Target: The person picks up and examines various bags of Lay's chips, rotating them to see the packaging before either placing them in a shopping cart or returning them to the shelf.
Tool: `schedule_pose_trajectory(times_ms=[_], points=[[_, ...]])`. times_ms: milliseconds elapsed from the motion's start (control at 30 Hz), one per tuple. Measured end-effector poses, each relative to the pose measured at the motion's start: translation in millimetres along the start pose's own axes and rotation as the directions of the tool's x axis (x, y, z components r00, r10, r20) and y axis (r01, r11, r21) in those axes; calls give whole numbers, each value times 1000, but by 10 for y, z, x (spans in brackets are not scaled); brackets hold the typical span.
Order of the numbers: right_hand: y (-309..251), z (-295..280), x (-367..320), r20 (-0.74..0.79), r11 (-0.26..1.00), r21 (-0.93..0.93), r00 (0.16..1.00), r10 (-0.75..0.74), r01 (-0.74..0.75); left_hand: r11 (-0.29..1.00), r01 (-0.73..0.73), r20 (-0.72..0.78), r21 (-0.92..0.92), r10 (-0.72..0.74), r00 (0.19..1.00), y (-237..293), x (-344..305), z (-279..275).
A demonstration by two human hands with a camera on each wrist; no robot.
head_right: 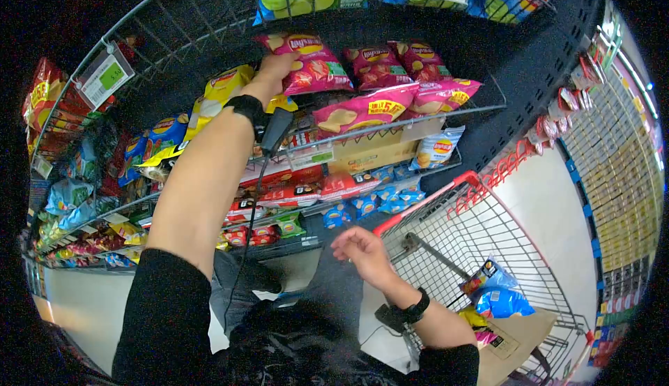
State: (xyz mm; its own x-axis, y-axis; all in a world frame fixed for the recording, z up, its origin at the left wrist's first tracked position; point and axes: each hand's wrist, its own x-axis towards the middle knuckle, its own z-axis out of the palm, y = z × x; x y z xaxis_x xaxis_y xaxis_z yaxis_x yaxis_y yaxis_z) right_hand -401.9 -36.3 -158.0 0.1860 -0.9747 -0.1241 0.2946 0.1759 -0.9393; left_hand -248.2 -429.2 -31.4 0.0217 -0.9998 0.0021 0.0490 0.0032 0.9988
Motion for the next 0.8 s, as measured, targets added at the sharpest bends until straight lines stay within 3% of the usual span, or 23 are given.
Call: schedule_pose_trajectory(times_ms=[67,100,133,200,300,333,433,600,700,767,800], points=[[-19,-15,-2,-3,1000,5,1000,7,-7,998,6,101,69,-13,995,-65,128,91],[-7,-21,-5,2,1000,7,1000,-9,9,992,60,-63,111,-53,997,-213,294,203],[15,-27,-12,5,1000,12,1000,-23,22,940,19,-87,341,12,996,-316,355,249],[-31,-26,-2,6,1000,8,1000,-29,29,866,-42,-40,498,72,997,-816,879,301],[34,-63,26,26,999,25,999,-32,31,943,-62,119,326,24,993,-1458,1675,305],[17,-64,30,34,999,32,999,-17,16,921,-124,206,369,49,977,-1456,1683,289],[26,-84,44,36,998,60,999,29,-31,942,-63,177,330,4,984,-1467,1682,371],[-15,-78,66,36,997,53,998,52,-53,972,161,206,174,-196,959,-1689,2073,353],[-6,-85,79,34,993,92,997,67,-70,993,66,269,100,-91,959,-1360,1597,532],[0,-87,80,34,993,93,997,71,-74,995,82,321,48,-93,942,-962,1076,624],[-6,-92,84,38,994,80,997,67,-70,988,70,306,140,-110,946,-1064,1240,589]])
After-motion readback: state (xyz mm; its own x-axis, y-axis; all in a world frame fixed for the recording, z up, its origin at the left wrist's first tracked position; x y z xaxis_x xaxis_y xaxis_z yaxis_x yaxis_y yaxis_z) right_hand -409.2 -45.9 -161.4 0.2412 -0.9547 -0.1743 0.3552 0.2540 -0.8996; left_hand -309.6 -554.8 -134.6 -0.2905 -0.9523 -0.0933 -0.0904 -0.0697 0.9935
